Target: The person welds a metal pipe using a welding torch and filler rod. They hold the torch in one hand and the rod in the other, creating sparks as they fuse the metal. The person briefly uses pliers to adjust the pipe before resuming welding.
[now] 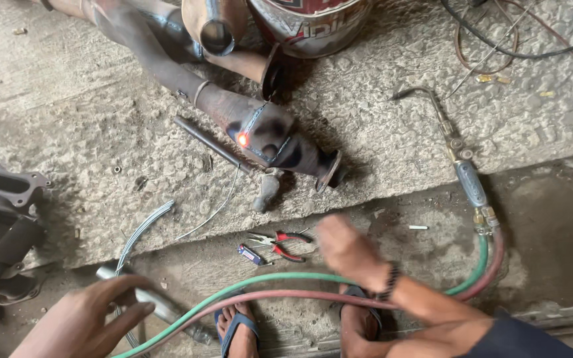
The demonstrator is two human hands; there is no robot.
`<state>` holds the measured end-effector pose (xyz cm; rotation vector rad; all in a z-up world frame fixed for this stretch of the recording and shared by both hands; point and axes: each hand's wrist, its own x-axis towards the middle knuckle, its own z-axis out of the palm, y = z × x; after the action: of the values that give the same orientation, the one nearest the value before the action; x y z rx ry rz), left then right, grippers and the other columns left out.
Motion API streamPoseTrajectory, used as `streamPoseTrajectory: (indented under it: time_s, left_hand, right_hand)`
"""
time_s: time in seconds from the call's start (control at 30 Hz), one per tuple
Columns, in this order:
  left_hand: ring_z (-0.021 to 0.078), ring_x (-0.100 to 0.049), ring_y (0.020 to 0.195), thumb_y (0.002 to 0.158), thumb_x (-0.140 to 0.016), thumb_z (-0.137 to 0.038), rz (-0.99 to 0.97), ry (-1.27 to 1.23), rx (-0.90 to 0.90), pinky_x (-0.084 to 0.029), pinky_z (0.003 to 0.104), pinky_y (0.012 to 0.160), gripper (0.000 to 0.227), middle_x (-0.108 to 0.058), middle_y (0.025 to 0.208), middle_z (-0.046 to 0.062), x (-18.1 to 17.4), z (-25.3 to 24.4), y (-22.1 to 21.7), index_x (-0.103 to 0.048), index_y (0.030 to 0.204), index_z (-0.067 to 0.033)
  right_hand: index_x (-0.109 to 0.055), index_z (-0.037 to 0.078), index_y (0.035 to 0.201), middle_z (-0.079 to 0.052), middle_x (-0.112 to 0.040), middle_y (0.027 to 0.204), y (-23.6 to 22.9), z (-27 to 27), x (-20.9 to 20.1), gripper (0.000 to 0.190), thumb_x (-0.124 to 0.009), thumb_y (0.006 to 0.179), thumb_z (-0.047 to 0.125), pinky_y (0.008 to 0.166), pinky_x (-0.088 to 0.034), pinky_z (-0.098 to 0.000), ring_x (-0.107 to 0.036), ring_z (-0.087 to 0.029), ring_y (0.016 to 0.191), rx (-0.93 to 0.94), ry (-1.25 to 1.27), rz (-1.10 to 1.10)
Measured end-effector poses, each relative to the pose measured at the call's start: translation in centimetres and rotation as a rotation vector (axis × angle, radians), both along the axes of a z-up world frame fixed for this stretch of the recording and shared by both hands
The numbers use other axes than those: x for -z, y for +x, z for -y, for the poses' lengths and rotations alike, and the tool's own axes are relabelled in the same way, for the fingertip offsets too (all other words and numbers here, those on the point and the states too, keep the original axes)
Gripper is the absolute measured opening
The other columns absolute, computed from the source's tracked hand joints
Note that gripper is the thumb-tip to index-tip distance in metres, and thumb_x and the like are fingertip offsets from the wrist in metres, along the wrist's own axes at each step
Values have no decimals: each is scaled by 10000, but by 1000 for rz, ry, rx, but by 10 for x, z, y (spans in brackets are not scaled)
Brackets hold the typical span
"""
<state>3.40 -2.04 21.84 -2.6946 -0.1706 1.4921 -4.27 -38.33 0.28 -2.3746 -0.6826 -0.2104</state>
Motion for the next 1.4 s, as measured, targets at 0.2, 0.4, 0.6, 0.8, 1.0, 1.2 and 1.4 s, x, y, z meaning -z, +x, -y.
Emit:
streamPoseTrajectory:
  time_s: [0.2,0.4,0.6,0.8,1.0,1.2,1.4]
  left_hand:
    - [-75,-803,870,731,-771,-596,-169,41,-92,-593,138,854,419,-820,906,-274,4,-15,-42,-671,1137,-576]
    - [-4,-831,956,778,-663,-526,42,-17,-133,-565,190,872,500,-855,930,-199,-25,5,-12,-614,1276,-504]
    - [24,-755,897,787,-674,-525,-6,-48,-70,-532,186,899,463,-829,925,-223,-34,12,0,-646,1249,-509]
    - [-105,-804,1008,763,-724,-544,-89,41,-19,-563,121,918,610,-827,1045,-260,-26,-5,11,-527,1330,-654]
    - [-133,-889,921,712,-820,-440,19,-57,-88,-569,127,869,592,-853,968,-261,0,-36,7,-663,1256,-613]
    - [-100,-810,1082,694,-830,-442,7,-10,-142,-578,147,979,607,-856,1095,-233,-7,-17,9,-658,1248,-619]
    - [-26,-801,1092,773,-794,-422,-109,99,-259,-575,203,991,535,-841,1117,-232,-13,-4,14,-670,1265,-591]
  right_hand:
    - [-555,36,1052,-94,-520,879,-34,-61,86,204,-501,868,-31,539,-472,-317,-507,-244,749,-96,-347,-40]
    - [-549,12,1049,-138,-561,934,-27,-71,133,214,-558,878,-115,569,-567,-254,-544,-229,781,-8,-365,-139]
    - [-541,112,936,15,-470,695,-28,-63,88,278,-453,1057,347,427,-340,-272,-339,-103,493,55,-255,-855]
    - [-579,26,1239,-116,-510,1178,-40,38,43,489,-480,768,-61,460,-448,-163,-481,-100,585,94,659,-1442]
    - [-527,96,720,-119,-618,1114,-37,118,43,188,-518,710,-91,1156,-392,-535,-609,-279,1125,59,1291,-1388]
    - [-589,-57,1160,-266,-589,1337,-7,131,50,460,-400,758,-179,1067,-461,-573,-573,-410,1230,212,1378,-1471]
    - [-476,-83,1351,-297,-643,1239,27,124,13,579,-390,778,-98,986,-473,-452,-607,-389,1218,216,1141,-1525]
